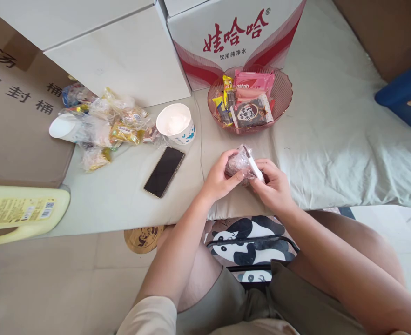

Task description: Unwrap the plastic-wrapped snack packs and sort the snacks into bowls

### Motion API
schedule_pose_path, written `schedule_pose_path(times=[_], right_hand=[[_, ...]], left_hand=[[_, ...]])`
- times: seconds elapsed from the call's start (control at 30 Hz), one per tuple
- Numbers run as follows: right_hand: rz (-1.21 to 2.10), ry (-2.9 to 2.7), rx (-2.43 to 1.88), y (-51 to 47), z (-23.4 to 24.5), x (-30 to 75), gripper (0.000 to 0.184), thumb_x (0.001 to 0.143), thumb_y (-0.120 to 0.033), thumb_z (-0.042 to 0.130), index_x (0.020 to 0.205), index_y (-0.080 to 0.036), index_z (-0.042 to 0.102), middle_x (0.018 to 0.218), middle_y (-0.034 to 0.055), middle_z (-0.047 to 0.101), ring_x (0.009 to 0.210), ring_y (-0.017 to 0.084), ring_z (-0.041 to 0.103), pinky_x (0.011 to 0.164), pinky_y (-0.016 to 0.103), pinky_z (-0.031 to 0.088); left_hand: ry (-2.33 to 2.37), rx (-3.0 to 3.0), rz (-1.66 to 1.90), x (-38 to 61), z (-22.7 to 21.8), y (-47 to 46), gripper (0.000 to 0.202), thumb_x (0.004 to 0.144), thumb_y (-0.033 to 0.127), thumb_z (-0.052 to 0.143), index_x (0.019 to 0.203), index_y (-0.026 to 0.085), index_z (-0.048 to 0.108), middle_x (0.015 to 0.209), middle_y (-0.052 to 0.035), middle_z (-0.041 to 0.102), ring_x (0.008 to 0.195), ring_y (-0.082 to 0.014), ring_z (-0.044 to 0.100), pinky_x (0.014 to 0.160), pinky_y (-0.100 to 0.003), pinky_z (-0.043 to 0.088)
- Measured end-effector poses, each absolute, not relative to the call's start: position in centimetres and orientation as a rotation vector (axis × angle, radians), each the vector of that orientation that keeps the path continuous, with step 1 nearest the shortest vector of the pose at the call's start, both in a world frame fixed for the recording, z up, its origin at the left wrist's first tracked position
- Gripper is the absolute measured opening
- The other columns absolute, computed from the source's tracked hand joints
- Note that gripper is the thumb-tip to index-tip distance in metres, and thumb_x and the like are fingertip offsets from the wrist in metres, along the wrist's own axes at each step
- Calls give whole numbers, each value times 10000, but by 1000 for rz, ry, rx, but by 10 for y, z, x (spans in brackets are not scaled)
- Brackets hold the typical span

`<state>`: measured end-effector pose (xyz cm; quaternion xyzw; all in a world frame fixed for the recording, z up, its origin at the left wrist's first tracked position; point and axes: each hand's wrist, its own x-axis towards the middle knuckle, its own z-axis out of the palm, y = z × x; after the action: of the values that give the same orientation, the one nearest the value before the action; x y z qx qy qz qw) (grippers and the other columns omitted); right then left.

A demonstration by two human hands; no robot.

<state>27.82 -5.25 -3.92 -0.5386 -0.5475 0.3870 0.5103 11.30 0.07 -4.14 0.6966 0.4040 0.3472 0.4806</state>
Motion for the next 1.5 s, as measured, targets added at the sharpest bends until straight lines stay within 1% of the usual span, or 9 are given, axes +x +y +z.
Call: schedule_pose_path(times=[0.13,0.3,0.43,0.53,0.63,0.83,1.0,1.23,1.5], right_hand=[[1003,-1314,-1282,-52,-37,280,109,824,-268,619,838,-236,722,962,53,645,868,207,628,734,361,520],[972,-1314,-1266,-52,-38,280,110,826,-275,627,775,-232,714,866,40,598,873,204,606,808,374,521],[994,-1319,-1269,-52,-37,280,117,834,-258,612,847,-237,726,881,37,578,900,210,605,822,383,517],[994,-1329,-1275,-52,-37,280,126,846,-253,594,861,-237,718,910,43,575,911,216,604,789,379,518],[978,-1329,-1276,-52,-39,281,149,874,-281,568,858,-233,708,923,54,590,858,207,591,725,362,507],[997,-1296,-1240,-53,-42,281,247,951,-364,481,899,-226,679,713,10,529,715,185,555,694,347,488],[1026,-1255,-1255,-54,-41,279,227,948,-383,491,932,-220,648,759,-6,537,566,126,483,624,321,465],[1035,-1259,-1248,-55,-41,280,206,946,-345,482,935,-217,643,770,-11,532,559,117,480,634,320,461],[1025,-1287,-1259,-54,-41,280,206,938,-365,505,941,-216,648,786,-2,560,547,114,475,616,316,461]], left_hand=[[984,1676,824,112,-41,1,617,868,633,612,1292,202,492,1216,-111,656,1020,-230,659,877,-341,546],[976,1689,810,112,-39,2,657,833,646,653,1290,198,505,1251,-119,652,1079,-246,651,902,-348,539],[1017,1659,818,114,-40,2,645,834,649,653,1278,200,520,1244,-108,660,1096,-234,650,926,-338,528],[1056,1631,845,116,-43,2,633,830,646,662,1264,201,538,1216,-98,675,1070,-224,657,916,-330,531],[1100,1618,859,116,-44,2,621,825,645,668,1249,206,551,1186,-90,685,1043,-217,663,900,-323,536],[1093,1618,897,115,-43,2,630,810,653,676,1233,201,561,1158,-86,690,1014,-212,665,892,-319,537],[1102,1622,913,115,-43,3,583,813,619,688,1206,204,573,1118,-76,694,964,-202,665,858,-310,542],[1103,1634,924,115,-43,2,553,823,587,690,1202,200,579,1114,-73,694,964,-195,658,860,-301,534],[1130,1668,907,113,-41,2,555,827,602,672,1200,204,572,1111,-71,692,972,-197,658,868,-303,521]])
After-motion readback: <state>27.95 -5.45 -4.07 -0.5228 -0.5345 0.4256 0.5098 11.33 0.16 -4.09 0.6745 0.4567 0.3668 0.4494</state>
